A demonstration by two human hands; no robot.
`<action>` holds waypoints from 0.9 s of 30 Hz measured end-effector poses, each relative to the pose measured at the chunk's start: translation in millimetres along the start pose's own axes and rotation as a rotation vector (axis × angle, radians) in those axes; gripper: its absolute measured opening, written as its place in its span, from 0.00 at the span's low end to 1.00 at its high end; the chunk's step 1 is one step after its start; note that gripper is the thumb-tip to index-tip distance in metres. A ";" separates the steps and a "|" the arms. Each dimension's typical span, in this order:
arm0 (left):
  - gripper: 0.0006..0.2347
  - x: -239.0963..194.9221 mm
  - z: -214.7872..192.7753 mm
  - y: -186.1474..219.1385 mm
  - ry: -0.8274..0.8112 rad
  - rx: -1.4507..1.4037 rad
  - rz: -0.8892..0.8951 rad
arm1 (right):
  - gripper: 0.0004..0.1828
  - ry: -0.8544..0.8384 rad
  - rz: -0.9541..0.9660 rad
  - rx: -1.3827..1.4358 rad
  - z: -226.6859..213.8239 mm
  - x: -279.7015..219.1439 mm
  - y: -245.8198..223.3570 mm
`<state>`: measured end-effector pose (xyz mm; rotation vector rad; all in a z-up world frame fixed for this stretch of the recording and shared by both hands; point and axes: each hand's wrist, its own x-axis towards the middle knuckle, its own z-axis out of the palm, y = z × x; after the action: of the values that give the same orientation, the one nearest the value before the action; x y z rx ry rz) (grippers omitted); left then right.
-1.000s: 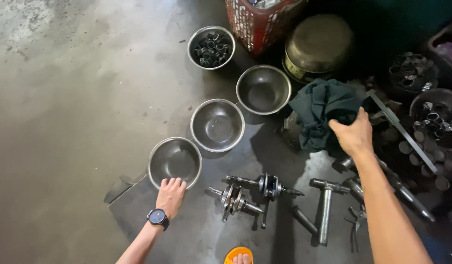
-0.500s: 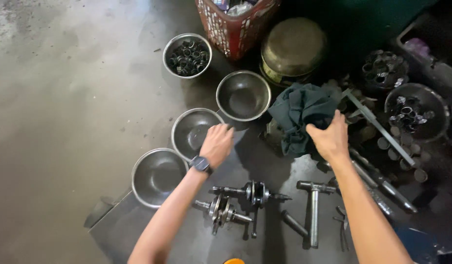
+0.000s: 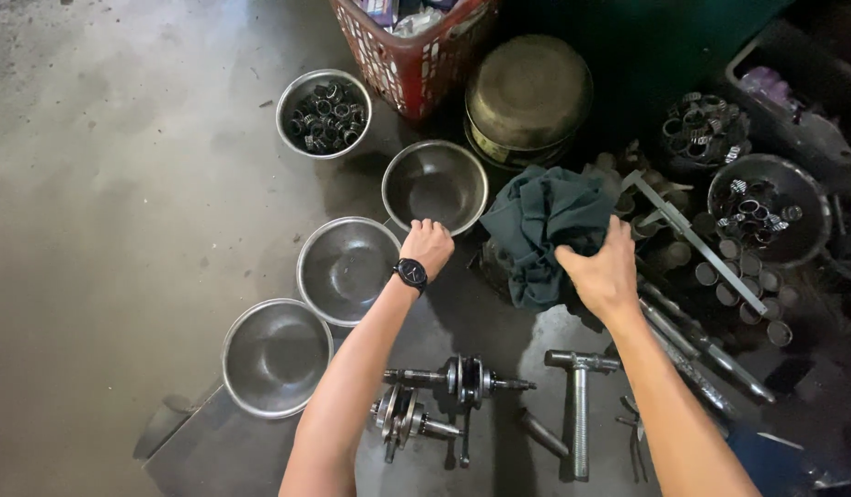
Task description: The person organizes, cleans, and inspects motorcycle engine components, specifically a crankshaft, using a dial gauge.
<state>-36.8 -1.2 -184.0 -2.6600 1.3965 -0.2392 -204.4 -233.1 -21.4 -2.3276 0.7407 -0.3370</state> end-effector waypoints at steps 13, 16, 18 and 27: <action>0.02 -1.7 -56.9 -9.8 0.275 -0.042 0.013 | 0.39 -0.011 0.013 0.021 -4.7 -2.2 -11.0; 0.04 -23.9 -95.3 -15.7 0.378 -0.108 -0.077 | 0.39 0.013 -0.040 0.010 4.9 3.0 8.7; 0.04 -62.0 -129.2 -27.6 0.383 -0.162 -0.150 | 0.40 0.021 -0.077 0.018 4.9 4.3 16.7; 0.08 -369.8 -166.6 -99.6 0.147 -0.049 -0.584 | 0.42 -0.013 -0.106 0.147 12.6 9.8 45.8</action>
<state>-196.8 353.5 -32.2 -3.0787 0.6179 -0.4660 -210.4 -260.7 -60.7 -2.2320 0.5677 -0.4090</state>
